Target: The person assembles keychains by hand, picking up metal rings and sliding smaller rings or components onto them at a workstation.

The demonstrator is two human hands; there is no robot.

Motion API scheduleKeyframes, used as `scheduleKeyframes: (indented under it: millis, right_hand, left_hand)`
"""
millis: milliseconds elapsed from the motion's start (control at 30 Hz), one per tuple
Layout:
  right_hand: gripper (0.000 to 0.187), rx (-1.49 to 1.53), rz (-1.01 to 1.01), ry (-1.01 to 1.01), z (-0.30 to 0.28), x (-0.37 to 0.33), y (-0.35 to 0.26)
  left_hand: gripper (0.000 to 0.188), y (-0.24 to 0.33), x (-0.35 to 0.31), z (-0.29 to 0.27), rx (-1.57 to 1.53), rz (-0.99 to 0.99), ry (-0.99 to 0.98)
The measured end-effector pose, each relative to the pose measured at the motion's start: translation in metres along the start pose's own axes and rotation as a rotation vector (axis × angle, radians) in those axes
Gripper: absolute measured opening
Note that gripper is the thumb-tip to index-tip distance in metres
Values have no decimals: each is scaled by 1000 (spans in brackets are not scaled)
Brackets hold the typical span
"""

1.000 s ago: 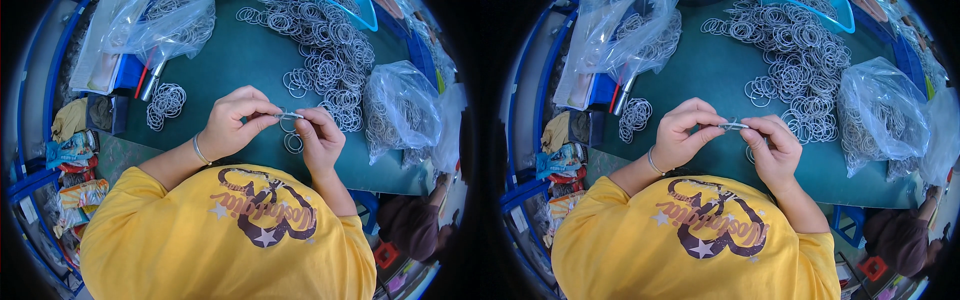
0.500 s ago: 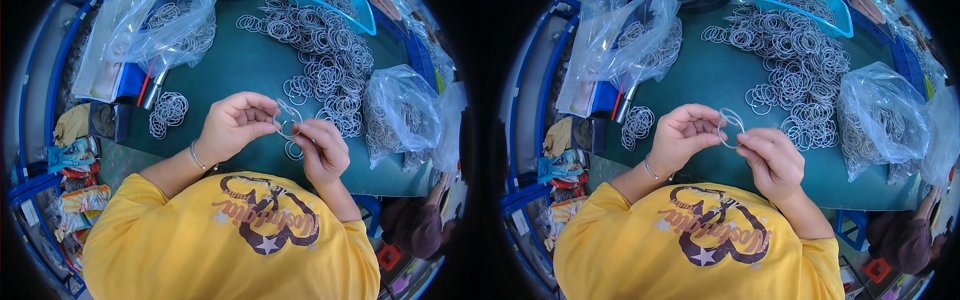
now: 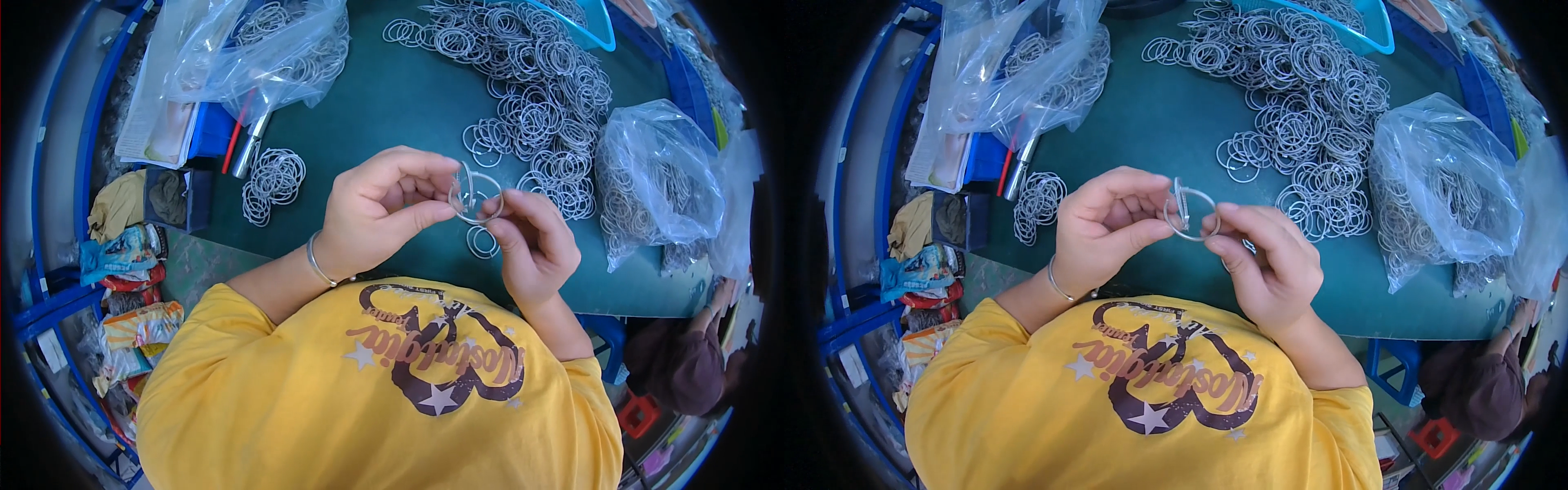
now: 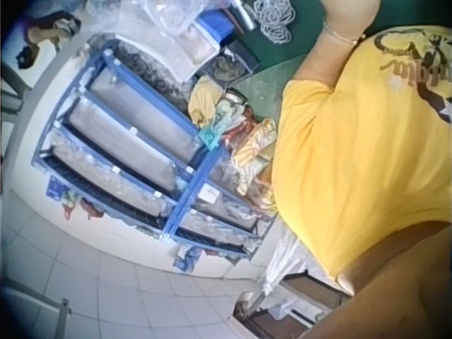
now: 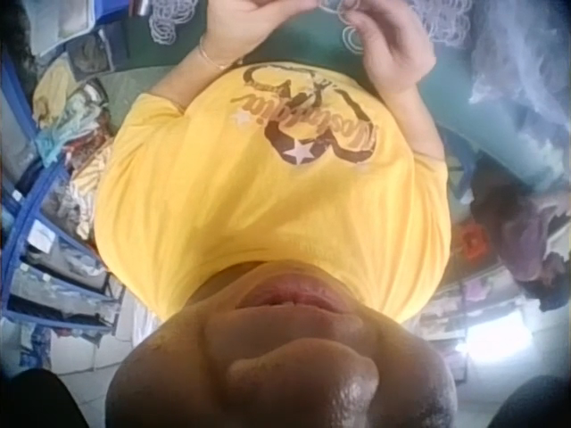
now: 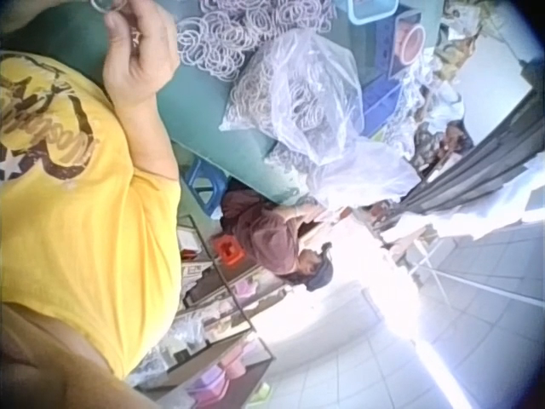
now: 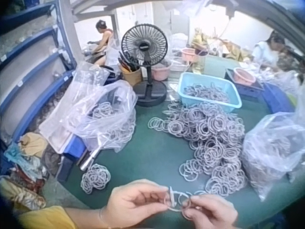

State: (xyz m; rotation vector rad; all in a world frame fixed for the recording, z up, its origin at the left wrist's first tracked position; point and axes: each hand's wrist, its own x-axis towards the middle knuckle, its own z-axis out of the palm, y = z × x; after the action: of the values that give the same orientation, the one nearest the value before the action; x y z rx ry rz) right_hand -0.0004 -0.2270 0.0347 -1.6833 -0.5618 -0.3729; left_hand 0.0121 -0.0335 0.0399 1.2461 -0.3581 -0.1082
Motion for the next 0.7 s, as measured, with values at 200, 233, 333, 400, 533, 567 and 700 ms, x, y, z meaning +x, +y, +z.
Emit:
scheduleKeyframes:
  millis: [200,233,333,400,533,567,700]
  right_hand:
    - [28,394,403,82,1,-3,-1]
    - [28,394,401,80,0,-3,1]
    - [22,251,276,48,-1,-3,6]
    - [19,225,258,78,1,-1,5]
    - [19,184,234,62,2,-1,3]
    - [19,168,233,53,2,0,2]
    - [18,109,200,46,3,0,4]
  left_hand:
    - [46,-2,1,0,-158,-211,-19]
    - [48,-3,1,0,-154,-181,-24]
    - [48,1,2,1,-186,-276,-18]
    - [46,2,2,3,-184,-303,-21]
    - [39,5,1,2,-66,-353,-22]
    - [37,6,2,4,-147,-358,7]
    - [37,7,2,1,-103,-386,-3]
